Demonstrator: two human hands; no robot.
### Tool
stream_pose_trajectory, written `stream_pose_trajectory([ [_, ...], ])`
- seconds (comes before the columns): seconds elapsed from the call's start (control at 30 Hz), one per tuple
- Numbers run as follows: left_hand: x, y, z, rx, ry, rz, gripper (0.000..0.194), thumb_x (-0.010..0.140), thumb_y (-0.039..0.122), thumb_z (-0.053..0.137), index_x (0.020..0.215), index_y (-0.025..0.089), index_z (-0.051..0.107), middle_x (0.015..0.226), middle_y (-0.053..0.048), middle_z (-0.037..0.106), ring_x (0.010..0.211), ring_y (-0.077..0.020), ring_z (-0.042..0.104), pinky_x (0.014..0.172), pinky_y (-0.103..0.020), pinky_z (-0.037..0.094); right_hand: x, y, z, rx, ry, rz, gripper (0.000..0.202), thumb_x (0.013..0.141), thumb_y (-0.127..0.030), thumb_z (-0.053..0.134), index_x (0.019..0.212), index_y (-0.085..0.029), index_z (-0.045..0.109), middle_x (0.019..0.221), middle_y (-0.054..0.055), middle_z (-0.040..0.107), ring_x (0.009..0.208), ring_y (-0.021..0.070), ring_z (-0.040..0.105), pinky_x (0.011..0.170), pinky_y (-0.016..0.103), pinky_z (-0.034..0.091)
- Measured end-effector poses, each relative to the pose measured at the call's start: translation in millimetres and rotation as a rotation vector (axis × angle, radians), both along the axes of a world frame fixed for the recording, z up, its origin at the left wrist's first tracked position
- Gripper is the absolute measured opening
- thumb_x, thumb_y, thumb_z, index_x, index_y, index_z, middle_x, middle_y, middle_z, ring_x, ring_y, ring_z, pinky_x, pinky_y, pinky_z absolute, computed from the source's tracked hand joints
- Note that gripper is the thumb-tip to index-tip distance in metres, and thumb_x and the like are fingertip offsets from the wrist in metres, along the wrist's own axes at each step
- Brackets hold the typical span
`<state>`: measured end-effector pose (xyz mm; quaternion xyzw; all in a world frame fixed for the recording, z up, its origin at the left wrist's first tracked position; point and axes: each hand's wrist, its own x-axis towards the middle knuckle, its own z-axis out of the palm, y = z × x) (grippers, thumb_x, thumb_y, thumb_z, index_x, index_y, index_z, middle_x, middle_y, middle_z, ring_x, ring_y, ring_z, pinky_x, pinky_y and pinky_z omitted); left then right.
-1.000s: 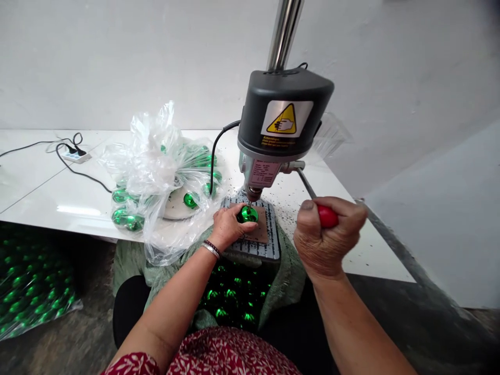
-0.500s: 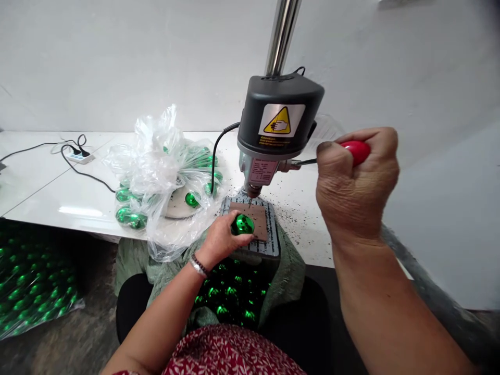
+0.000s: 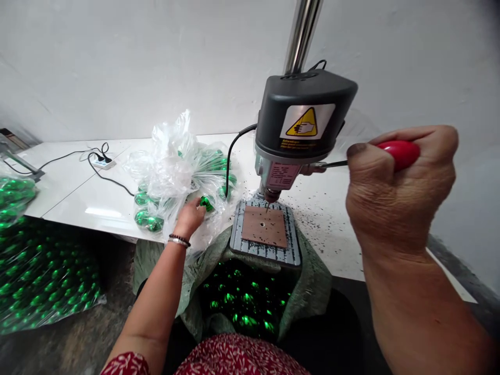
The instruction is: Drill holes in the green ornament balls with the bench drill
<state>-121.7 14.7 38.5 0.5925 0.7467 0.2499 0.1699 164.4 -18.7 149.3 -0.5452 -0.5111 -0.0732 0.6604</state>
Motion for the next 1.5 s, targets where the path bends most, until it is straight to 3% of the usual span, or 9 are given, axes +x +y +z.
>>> stream_pose_trajectory([
  [0.13, 2, 40, -17.5, -0.051, 0.030, -0.071, 0.038, 0.078, 0.026, 0.064, 0.114, 0.016, 0.069, 0.114, -0.015, 0.074, 0.107, -0.0283, 0.066, 0.088, -0.031, 0.049, -1, -1, 0.6, -0.005, -0.002, 0.011, 0.015, 0.076, -0.024, 0.063, 0.083, -0.016, 0.052, 0.081, -0.001, 0.059, 0.072, 0.0047, 0.051, 0.070, 0.024, 0.045],
  [0.23, 5, 42, -20.4, -0.105, 0.058, -0.072, 0.036, 0.074, 0.027, 0.068, 0.108, 0.015, 0.071, 0.111, -0.016, 0.074, 0.105, -0.0306, 0.066, 0.085, -0.032, 0.048, -1, -3, 2.1, -0.013, 0.005, 0.022, 0.016, 0.076, -0.025, 0.062, 0.084, -0.015, 0.051, 0.080, -0.001, 0.057, 0.072, 0.0044, 0.050, 0.070, 0.024, 0.045],
  [0.37, -3, -2, -2.0, -0.046, -0.030, -0.016, 0.037, 0.075, 0.034, 0.066, 0.107, 0.018, 0.071, 0.094, -0.008, 0.075, 0.090, -0.0264, 0.067, 0.081, -0.034, 0.049, -1, -3, 1.6, -0.028, -0.009, 0.037, 0.018, 0.079, -0.026, 0.061, 0.087, -0.015, 0.049, 0.081, -0.001, 0.053, 0.072, 0.0040, 0.046, 0.068, 0.022, 0.043],
  [0.47, -4, -48, 19.6, 0.064, -0.362, -0.066, 0.045, 0.073, 0.043, 0.069, 0.112, 0.020, 0.069, 0.100, -0.005, 0.073, 0.094, -0.0239, 0.065, 0.086, -0.035, 0.050, -1, -1, -0.8, 0.009, -0.033, 0.020, 0.017, 0.080, -0.023, 0.061, 0.087, -0.015, 0.049, 0.082, -0.002, 0.052, 0.073, 0.0040, 0.044, 0.070, 0.023, 0.043],
  [0.57, 18, -74, 30.2, 0.080, -0.783, -0.219, 0.052, 0.070, 0.043, 0.073, 0.115, 0.019, 0.066, 0.103, -0.005, 0.072, 0.094, -0.0208, 0.065, 0.084, -0.032, 0.052, -2, 1, -3.3, 0.077, -0.041, 0.012, 0.013, 0.080, -0.020, 0.059, 0.086, -0.015, 0.048, 0.079, -0.004, 0.050, 0.072, 0.0034, 0.044, 0.072, 0.023, 0.043],
  [0.63, 44, -73, 26.8, 0.018, -0.855, -0.291, 0.048, 0.067, 0.038, 0.077, 0.109, 0.018, 0.065, 0.097, -0.005, 0.071, 0.090, -0.0187, 0.064, 0.080, -0.029, 0.051, -3, 2, -4.2, 0.085, -0.034, 0.024, 0.013, 0.081, -0.020, 0.059, 0.086, -0.015, 0.048, 0.078, -0.004, 0.049, 0.071, 0.0029, 0.043, 0.071, 0.021, 0.042],
  [0.8, 98, -35, -5.1, -0.017, -0.829, -0.277, 0.042, 0.070, 0.039, 0.074, 0.104, 0.017, 0.063, 0.096, -0.005, 0.071, 0.090, -0.0179, 0.064, 0.084, -0.031, 0.050, -3, -1, -2.1, 0.048, -0.016, 0.043, 0.015, 0.082, -0.027, 0.060, 0.085, -0.016, 0.050, 0.077, -0.004, 0.049, 0.071, 0.0031, 0.043, 0.068, 0.019, 0.042],
  [0.97, 106, -8, -26.7, -0.059, -0.600, -0.283, 0.044, 0.073, 0.044, 0.071, 0.107, 0.016, 0.066, 0.095, -0.006, 0.071, 0.089, -0.0201, 0.064, 0.083, -0.032, 0.050, 0, -3, 0.5, -0.016, -0.062, 0.067, 0.016, 0.087, -0.034, 0.055, 0.089, -0.019, 0.048, 0.081, -0.002, 0.051, 0.071, 0.0034, 0.046, 0.065, 0.018, 0.045],
  [1.5, 118, -10, -16.3, -0.048, -0.242, -0.336, 0.055, 0.073, 0.037, 0.077, 0.125, 0.024, 0.065, 0.102, -0.004, 0.072, 0.097, -0.0223, 0.064, 0.089, -0.035, 0.049, 3, -6, -1.2, -0.070, -0.128, 0.036, 0.017, 0.092, -0.035, 0.050, 0.090, -0.019, 0.043, 0.088, 0.000, 0.053, 0.084, 0.0057, 0.054, 0.073, 0.019, 0.050],
])
